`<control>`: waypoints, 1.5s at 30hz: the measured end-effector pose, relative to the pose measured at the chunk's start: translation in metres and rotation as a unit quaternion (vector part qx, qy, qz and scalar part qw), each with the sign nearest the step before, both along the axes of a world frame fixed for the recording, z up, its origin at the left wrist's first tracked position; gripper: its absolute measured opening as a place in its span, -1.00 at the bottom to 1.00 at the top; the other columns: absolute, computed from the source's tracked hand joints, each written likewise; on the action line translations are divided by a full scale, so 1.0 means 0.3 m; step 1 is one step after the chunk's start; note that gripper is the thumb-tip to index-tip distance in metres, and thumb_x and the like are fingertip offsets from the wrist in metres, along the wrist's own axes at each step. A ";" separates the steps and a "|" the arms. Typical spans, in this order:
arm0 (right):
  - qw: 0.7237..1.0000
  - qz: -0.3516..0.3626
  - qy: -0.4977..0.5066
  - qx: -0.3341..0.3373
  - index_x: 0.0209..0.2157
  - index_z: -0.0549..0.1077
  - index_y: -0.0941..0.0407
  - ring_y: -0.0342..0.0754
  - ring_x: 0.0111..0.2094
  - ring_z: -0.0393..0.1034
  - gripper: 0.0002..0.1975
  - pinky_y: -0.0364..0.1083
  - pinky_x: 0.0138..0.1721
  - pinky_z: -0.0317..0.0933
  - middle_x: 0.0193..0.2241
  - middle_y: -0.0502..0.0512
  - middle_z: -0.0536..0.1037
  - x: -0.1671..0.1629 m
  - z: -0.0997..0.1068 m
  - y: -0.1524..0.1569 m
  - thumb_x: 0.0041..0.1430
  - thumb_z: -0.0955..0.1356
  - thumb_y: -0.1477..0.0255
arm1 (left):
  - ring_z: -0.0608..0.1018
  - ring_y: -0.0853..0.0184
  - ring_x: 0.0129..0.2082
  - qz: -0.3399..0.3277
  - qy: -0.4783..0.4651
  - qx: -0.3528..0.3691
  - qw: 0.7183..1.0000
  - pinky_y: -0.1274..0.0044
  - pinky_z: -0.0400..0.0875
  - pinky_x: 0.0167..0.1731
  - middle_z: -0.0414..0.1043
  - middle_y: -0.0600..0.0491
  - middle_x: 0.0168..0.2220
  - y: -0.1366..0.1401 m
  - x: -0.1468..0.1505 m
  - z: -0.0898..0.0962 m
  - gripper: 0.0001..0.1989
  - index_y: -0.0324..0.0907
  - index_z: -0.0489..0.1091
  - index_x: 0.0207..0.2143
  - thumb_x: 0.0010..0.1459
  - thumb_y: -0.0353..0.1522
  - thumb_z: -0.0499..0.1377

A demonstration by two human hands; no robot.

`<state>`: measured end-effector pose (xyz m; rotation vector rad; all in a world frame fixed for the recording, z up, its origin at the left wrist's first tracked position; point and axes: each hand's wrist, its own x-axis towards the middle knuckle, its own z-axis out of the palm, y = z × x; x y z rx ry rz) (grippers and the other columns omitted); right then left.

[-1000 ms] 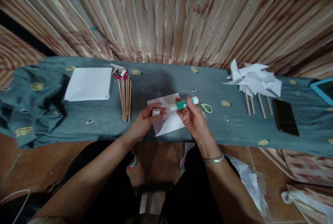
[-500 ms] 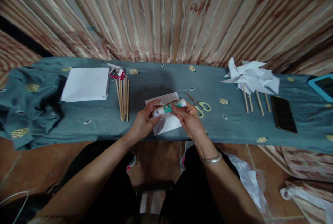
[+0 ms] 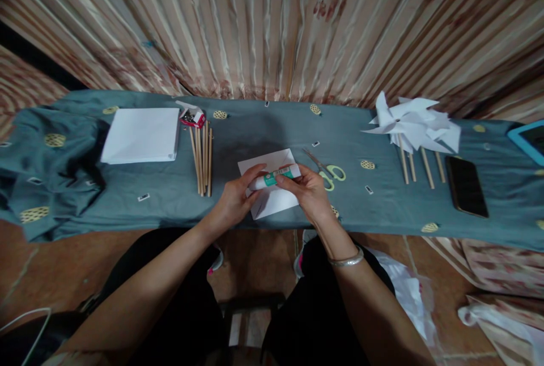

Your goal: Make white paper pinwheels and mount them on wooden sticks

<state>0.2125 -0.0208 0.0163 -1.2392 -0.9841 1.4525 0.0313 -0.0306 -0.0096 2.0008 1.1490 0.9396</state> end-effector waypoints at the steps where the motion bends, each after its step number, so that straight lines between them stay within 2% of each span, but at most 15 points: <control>1: 1.000 -0.002 0.004 -0.006 -0.43 0.52 0.07 -0.14 -0.48 0.47 -0.65 -0.11 -0.34 0.44 -0.47 -0.06 0.61 -0.002 -0.001 0.000 -0.26 0.60 0.23 | 0.51 0.19 0.09 -0.002 0.008 0.007 1.000 0.34 0.41 0.06 0.40 -0.17 0.14 -0.001 -0.004 -0.002 -0.43 -0.21 0.14 0.22 0.14 -0.52 0.06; 7: 1.000 0.014 0.016 -0.017 -0.41 0.54 0.09 -0.14 -0.44 0.50 -0.62 -0.10 -0.27 0.48 -0.47 -0.05 0.60 -0.022 -0.006 0.001 -0.24 0.58 0.17 | 0.53 0.19 0.05 0.005 0.086 0.034 0.996 0.27 0.45 0.03 0.44 -0.17 0.09 -0.016 -0.017 0.015 -0.48 -0.20 0.16 0.20 0.18 -0.55 0.04; 13: 0.999 0.030 0.010 -0.005 -0.41 0.56 0.10 -0.14 -0.45 0.49 -0.64 -0.13 -0.32 0.49 -0.47 -0.03 0.60 -0.051 -0.027 -0.004 -0.19 0.57 0.16 | 0.53 0.20 0.06 0.001 0.111 0.060 0.992 0.31 0.47 0.02 0.45 -0.20 0.07 -0.036 -0.030 0.034 -0.56 -0.24 0.19 0.15 0.22 -0.57 0.02; 20: 0.999 0.041 0.019 -0.012 -0.41 0.57 0.10 -0.13 -0.45 0.49 -0.65 -0.13 -0.36 0.47 -0.46 0.01 0.62 -0.086 -0.040 -0.014 -0.19 0.57 0.17 | 0.56 0.22 0.01 0.022 0.108 0.066 0.992 0.35 0.49 -0.02 0.47 -0.20 0.05 -0.062 -0.062 0.035 -0.62 -0.27 0.23 0.13 0.27 -0.51 0.01; 26: 0.998 0.056 -0.016 0.006 -0.42 0.57 0.11 -0.13 -0.49 0.48 -0.61 -0.12 -0.40 0.42 -0.50 0.02 0.61 -0.126 -0.027 -0.022 -0.20 0.55 0.10 | 0.57 0.22 0.00 0.030 0.053 0.022 0.998 0.41 0.46 -0.01 0.51 -0.17 0.02 -0.071 -0.096 0.041 -0.64 -0.26 0.32 0.11 0.28 -0.37 0.07; 28: 0.998 0.062 -0.019 0.020 -0.36 0.57 0.09 -0.10 -0.45 0.51 -0.60 -0.11 -0.38 0.42 -0.44 0.05 0.64 -0.115 -0.018 -0.012 -0.18 0.55 0.10 | 0.58 0.23 -0.02 0.063 0.032 0.003 0.998 0.45 0.46 -0.02 0.52 -0.16 0.02 -0.058 -0.138 0.051 -0.64 -0.27 0.37 0.08 0.26 -0.35 0.09; 30: 0.997 0.055 -0.027 0.047 -0.28 0.56 0.08 -0.09 -0.41 0.53 -0.60 -0.10 -0.35 0.43 -0.37 0.07 0.66 -0.079 -0.013 0.007 -0.12 0.53 0.13 | 0.61 0.24 -0.11 0.139 0.029 -0.019 0.990 0.50 0.47 -0.10 0.54 -0.12 -0.01 -0.039 -0.204 0.067 -0.62 -0.26 0.40 0.06 0.22 -0.33 0.13; 33: 0.989 0.021 -0.096 0.107 -0.28 0.56 0.08 -0.09 -0.39 0.53 -0.67 -0.07 -0.30 0.43 -0.36 0.06 0.66 0.010 -0.019 0.033 -0.04 0.50 0.16 | 0.61 0.24 -0.18 0.249 0.091 -0.043 0.963 0.51 0.45 -0.14 0.58 -0.07 -0.09 -0.016 -0.323 0.089 -0.60 -0.27 0.41 0.07 0.20 -0.33 0.12; 36: 0.956 0.036 -0.236 0.168 -0.31 0.57 0.09 -0.02 -0.35 0.54 -0.75 -0.01 -0.26 0.43 -0.34 0.09 0.65 0.092 -0.032 0.023 0.06 0.44 0.21 | 0.60 0.15 -0.11 0.297 0.205 -0.050 0.931 0.46 0.43 -0.08 0.57 -0.11 -0.05 -0.013 -0.417 0.087 -0.59 -0.25 0.42 0.06 0.17 -0.33 0.13; 39: 0.891 0.104 -0.365 0.251 -0.25 0.57 0.09 0.04 -0.23 0.55 -0.80 0.06 -0.11 0.41 -0.25 0.12 0.65 0.124 -0.035 -0.027 0.18 0.38 0.29 | 0.59 0.11 -0.07 0.312 0.286 -0.048 0.905 0.42 0.42 -0.06 0.56 -0.15 -0.04 -0.022 -0.464 0.057 -0.57 -0.24 0.39 0.09 0.18 -0.32 0.10; 42: 0.820 0.181 -0.429 0.332 -0.13 0.53 0.11 0.11 -0.04 0.48 -0.74 0.14 0.05 0.34 -0.08 0.20 0.59 0.115 -0.037 -0.088 0.17 0.41 0.30 | 0.55 0.11 -0.01 0.298 0.308 -0.018 0.903 0.39 0.40 0.00 0.53 -0.15 0.01 -0.026 -0.482 0.021 -0.58 -0.24 0.39 0.08 0.19 -0.34 0.06; 45: 0.765 0.220 -0.483 0.365 -0.04 0.46 0.16 0.17 0.05 0.40 -0.61 0.19 0.09 0.32 0.02 0.29 0.52 0.097 -0.053 -0.130 0.11 0.45 0.32 | 0.50 0.09 0.04 0.282 0.308 0.021 0.908 0.31 0.35 0.07 0.51 -0.13 0.03 -0.021 -0.490 -0.005 -0.59 -0.25 0.39 0.05 0.18 -0.35 0.03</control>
